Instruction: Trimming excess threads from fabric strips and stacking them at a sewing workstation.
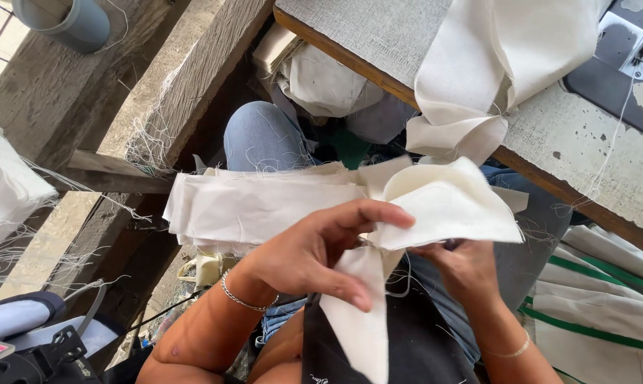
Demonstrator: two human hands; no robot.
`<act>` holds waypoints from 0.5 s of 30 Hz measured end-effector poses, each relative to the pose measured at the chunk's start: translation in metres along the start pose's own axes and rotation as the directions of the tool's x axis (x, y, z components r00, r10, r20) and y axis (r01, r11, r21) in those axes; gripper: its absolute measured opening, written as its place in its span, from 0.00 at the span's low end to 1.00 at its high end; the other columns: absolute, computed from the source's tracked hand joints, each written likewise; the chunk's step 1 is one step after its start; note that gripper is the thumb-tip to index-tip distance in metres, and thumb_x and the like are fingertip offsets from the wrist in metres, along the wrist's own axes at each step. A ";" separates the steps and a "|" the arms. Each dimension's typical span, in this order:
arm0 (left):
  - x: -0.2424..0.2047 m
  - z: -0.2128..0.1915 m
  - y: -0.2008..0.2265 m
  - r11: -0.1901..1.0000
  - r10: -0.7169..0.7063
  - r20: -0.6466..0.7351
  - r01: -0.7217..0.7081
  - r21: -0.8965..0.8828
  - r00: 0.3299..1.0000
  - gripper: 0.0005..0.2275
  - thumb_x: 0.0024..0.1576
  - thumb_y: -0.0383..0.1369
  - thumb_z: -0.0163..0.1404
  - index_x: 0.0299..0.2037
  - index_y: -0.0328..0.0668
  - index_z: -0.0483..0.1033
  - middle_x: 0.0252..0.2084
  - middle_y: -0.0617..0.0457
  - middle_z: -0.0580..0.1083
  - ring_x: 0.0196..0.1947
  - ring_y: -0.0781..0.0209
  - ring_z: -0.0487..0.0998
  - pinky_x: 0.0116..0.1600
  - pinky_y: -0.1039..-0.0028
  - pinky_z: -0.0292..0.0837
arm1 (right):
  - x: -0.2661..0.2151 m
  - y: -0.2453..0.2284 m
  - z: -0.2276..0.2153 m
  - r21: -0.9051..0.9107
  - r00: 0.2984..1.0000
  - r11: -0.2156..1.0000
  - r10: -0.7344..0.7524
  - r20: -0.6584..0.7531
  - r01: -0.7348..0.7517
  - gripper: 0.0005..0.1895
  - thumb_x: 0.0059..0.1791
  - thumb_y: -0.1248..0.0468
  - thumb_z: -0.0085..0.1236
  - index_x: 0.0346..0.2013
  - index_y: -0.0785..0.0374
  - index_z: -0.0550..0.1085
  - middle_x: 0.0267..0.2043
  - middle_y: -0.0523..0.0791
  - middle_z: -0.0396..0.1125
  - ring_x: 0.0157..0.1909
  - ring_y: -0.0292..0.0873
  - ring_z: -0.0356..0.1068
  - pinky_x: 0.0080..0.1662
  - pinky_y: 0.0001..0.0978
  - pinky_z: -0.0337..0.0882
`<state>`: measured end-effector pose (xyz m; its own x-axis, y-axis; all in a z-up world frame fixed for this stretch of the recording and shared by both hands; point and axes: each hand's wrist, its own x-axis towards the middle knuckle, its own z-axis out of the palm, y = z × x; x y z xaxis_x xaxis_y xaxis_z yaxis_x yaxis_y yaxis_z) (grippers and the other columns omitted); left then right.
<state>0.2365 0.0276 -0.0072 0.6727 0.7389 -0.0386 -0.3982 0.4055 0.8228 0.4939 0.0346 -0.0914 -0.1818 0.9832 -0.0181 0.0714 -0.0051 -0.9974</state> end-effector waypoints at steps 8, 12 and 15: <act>-0.014 -0.021 -0.011 0.981 0.106 0.224 -0.065 -0.182 0.969 0.29 0.56 0.28 0.64 0.66 0.34 0.65 0.56 0.34 0.75 0.53 0.52 0.79 0.44 0.70 0.79 | 0.028 -0.001 -0.016 -0.050 0.991 0.990 -0.132 -0.028 0.130 0.24 0.43 0.60 0.68 0.51 0.65 0.75 0.48 0.44 0.73 0.49 0.40 0.71 0.51 0.32 0.73; -0.022 -0.037 -0.010 0.903 0.428 0.019 -0.428 -0.032 0.903 0.21 0.61 0.30 0.62 0.62 0.36 0.69 0.45 0.44 0.80 0.47 0.56 0.82 0.62 0.60 0.73 | 0.037 0.004 -0.041 -0.093 0.978 0.974 -0.210 -0.021 0.207 0.18 0.45 0.65 0.69 0.49 0.63 0.76 0.43 0.40 0.72 0.44 0.34 0.69 0.45 0.26 0.72; -0.052 -0.050 0.016 0.858 0.493 -0.483 -0.312 0.407 0.724 0.19 0.54 0.27 0.58 0.56 0.38 0.70 0.40 0.41 0.81 0.25 0.70 0.76 0.26 0.83 0.66 | 0.007 0.239 -0.353 -0.377 0.852 0.785 -0.345 0.395 0.492 0.41 0.46 0.74 0.50 0.75 0.66 0.54 0.79 0.55 0.50 0.79 0.55 0.53 0.78 0.53 0.58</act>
<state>0.1642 0.0230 -0.0199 -0.0108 0.9946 0.1034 -0.2980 -0.1019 0.9491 0.8557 0.1048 -0.3057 -0.5664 0.7672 0.3009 0.3363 0.5485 -0.7656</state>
